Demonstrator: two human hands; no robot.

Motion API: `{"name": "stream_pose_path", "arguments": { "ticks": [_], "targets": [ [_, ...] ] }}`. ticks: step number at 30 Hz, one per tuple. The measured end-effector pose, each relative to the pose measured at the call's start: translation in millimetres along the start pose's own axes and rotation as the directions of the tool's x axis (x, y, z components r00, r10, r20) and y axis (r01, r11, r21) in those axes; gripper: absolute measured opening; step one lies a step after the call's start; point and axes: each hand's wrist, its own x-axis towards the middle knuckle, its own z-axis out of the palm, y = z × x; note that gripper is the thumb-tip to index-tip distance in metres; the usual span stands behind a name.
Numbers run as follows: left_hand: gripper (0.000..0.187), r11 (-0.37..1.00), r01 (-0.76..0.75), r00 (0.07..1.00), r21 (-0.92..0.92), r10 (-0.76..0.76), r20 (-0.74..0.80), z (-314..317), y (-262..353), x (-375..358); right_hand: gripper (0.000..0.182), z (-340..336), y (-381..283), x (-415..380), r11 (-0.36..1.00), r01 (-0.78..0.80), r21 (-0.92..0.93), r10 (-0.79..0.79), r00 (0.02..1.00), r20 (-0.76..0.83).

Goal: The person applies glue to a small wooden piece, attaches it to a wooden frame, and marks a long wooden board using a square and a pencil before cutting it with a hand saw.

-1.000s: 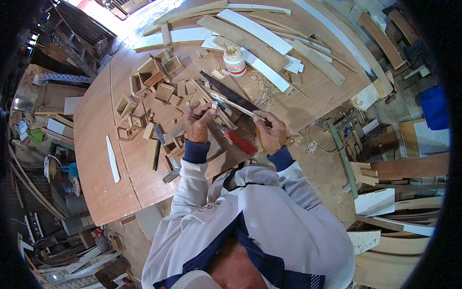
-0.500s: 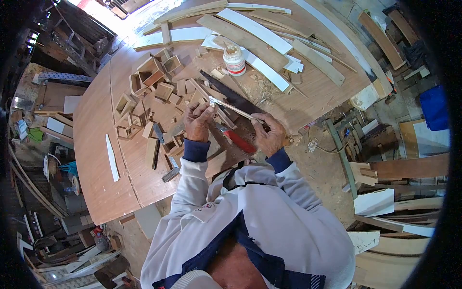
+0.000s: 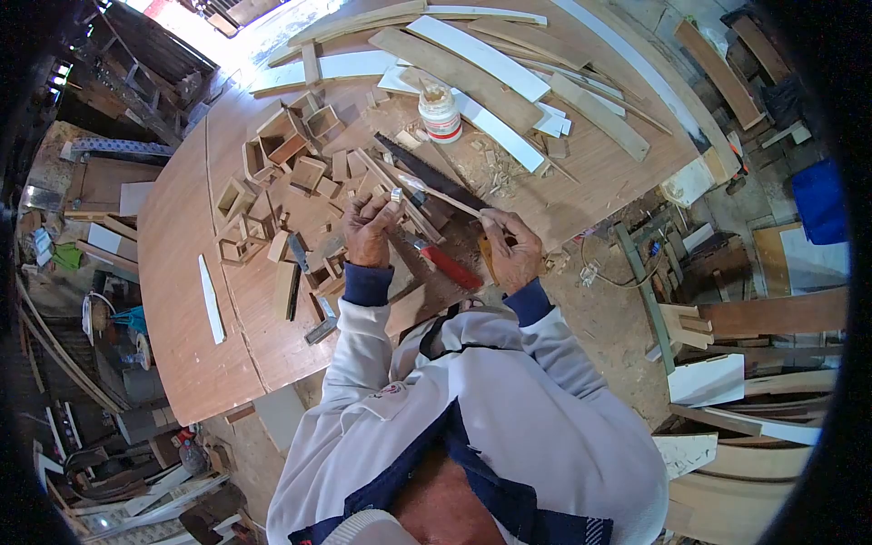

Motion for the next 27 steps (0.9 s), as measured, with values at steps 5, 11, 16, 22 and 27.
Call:
{"name": "stream_pose_path", "arguments": {
  "ticks": [5, 11, 16, 22, 27],
  "targets": [
    [0.047, 0.992, 0.096, 0.995, -0.082, -0.098, -0.029, 4, -4, -3, 0.014, 14, 5, 4, 0.992, 0.129, -0.008, -0.129, 0.992, 0.003],
    [0.043, 0.985, 0.138, 0.988, -0.099, -0.144, -0.052, -7, -8, 1, 0.017, 14, 14, 4, 0.996, 0.087, -0.015, -0.086, 0.996, 0.026],
    [0.043, 0.987, 0.102, 0.991, -0.122, -0.111, -0.075, -6, -3, 0, 0.017, -1, 7, 7, 0.959, 0.244, -0.144, -0.235, 0.969, 0.075],
    [0.051, 0.992, -0.104, 0.995, 0.065, 0.104, 0.001, -2, -5, 0, 0.016, -9, -5, 9, 0.979, 0.161, -0.128, -0.154, 0.986, 0.064],
    [0.052, 0.979, -0.158, 0.987, 0.129, 0.159, 0.003, -6, -11, 3, 0.015, -8, -7, 8, 0.971, 0.205, -0.126, -0.188, 0.973, 0.137]
  ]
}}
